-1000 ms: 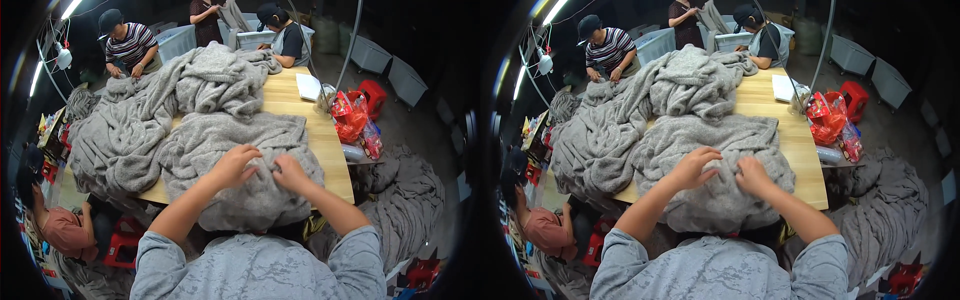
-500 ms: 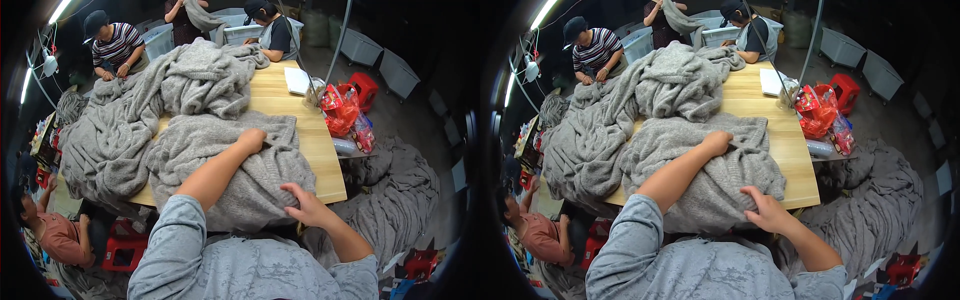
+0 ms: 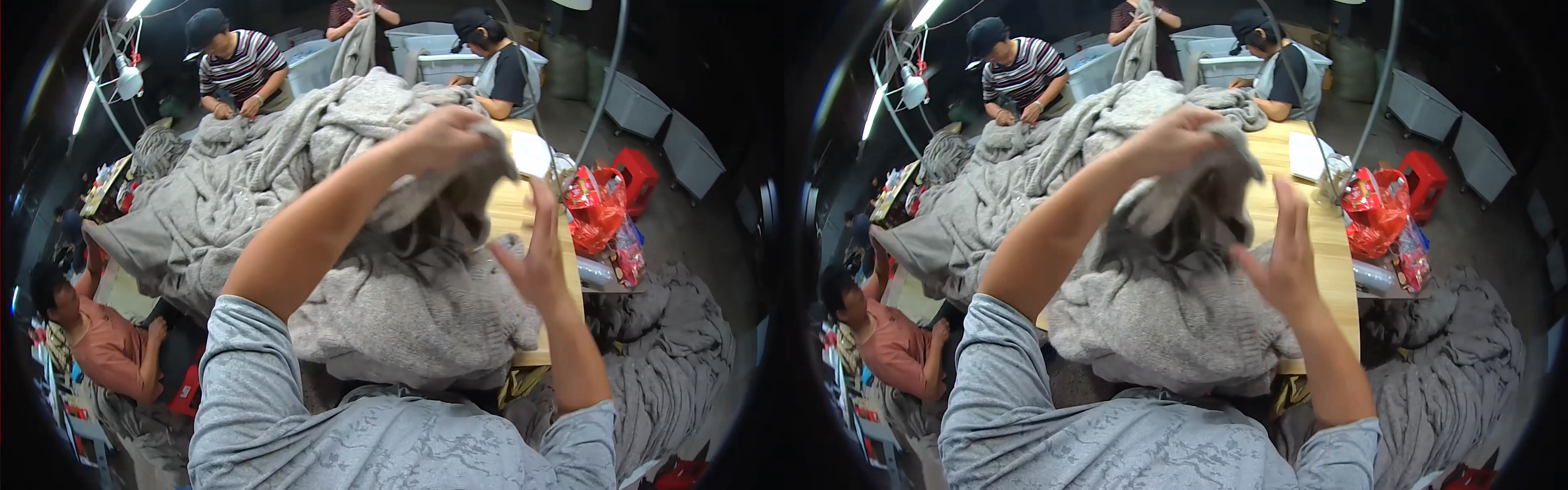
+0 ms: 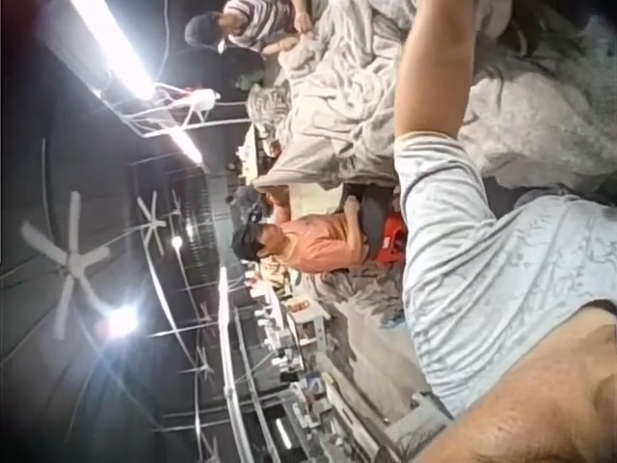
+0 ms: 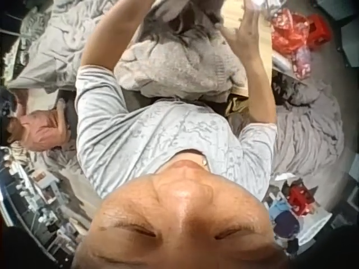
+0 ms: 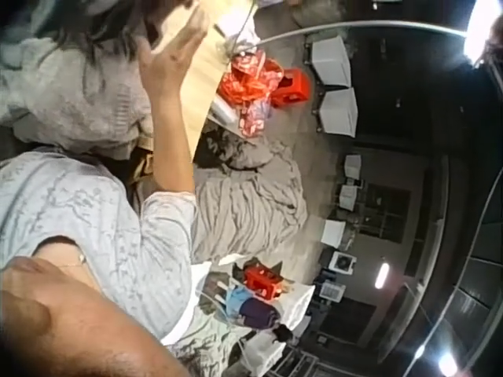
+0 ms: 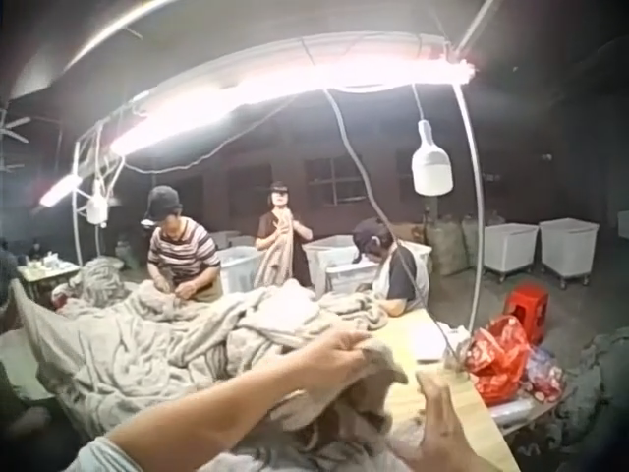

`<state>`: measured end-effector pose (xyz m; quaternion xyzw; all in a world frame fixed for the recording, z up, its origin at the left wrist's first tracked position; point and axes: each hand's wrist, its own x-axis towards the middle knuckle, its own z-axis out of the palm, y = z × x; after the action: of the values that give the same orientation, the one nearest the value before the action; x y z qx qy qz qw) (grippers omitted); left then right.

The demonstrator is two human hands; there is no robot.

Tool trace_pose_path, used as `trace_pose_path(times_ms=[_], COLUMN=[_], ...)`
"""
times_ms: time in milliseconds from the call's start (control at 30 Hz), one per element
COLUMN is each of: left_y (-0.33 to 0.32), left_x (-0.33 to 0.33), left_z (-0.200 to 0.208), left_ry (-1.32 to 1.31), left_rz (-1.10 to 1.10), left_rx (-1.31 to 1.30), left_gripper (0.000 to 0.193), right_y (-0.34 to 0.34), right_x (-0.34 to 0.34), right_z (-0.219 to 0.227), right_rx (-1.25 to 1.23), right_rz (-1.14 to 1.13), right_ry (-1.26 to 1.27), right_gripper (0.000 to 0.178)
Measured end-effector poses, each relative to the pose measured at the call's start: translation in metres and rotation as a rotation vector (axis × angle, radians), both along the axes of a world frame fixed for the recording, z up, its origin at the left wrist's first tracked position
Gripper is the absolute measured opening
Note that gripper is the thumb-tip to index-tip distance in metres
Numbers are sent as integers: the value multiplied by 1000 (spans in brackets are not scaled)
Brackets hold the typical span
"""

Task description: Inspecting a knitted sweater for quality control on a work table.

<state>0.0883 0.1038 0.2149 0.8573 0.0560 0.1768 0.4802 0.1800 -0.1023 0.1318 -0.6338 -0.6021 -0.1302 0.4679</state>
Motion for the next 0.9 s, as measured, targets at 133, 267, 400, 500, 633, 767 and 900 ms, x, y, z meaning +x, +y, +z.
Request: trace_pose_path(times_ms=[133,267,400,500,633,767,900], left_y=[-51,-31,-7,-13,-12,10,67], left_x=[-12,-71,-112,-114,-107,-94,-86], left_z=[9,29,48,59,-3,-80,-107], left_ry=[-115,-245,-280,331,670,630,430], left_rz=[-150,-82,47,346,336,440,416], left_rx=[95,-343,-237,462,819,626,469], left_gripper=[19,22,20,44,89,81,32], right_y=[78,107,106,120,151,146,97], right_x=[96,104,83,65,48,14,69], right_z=[-69,-150,-160,-140,-103,24,142], right_rx=[-377,-832,-708,-914,-452,-167,-103], right_rz=[181,-17,142,170,182,562,695], right_ry=[35,300,646,773,1389,1373,1134], right_gripper=[73,29,19,22,18,17,26])
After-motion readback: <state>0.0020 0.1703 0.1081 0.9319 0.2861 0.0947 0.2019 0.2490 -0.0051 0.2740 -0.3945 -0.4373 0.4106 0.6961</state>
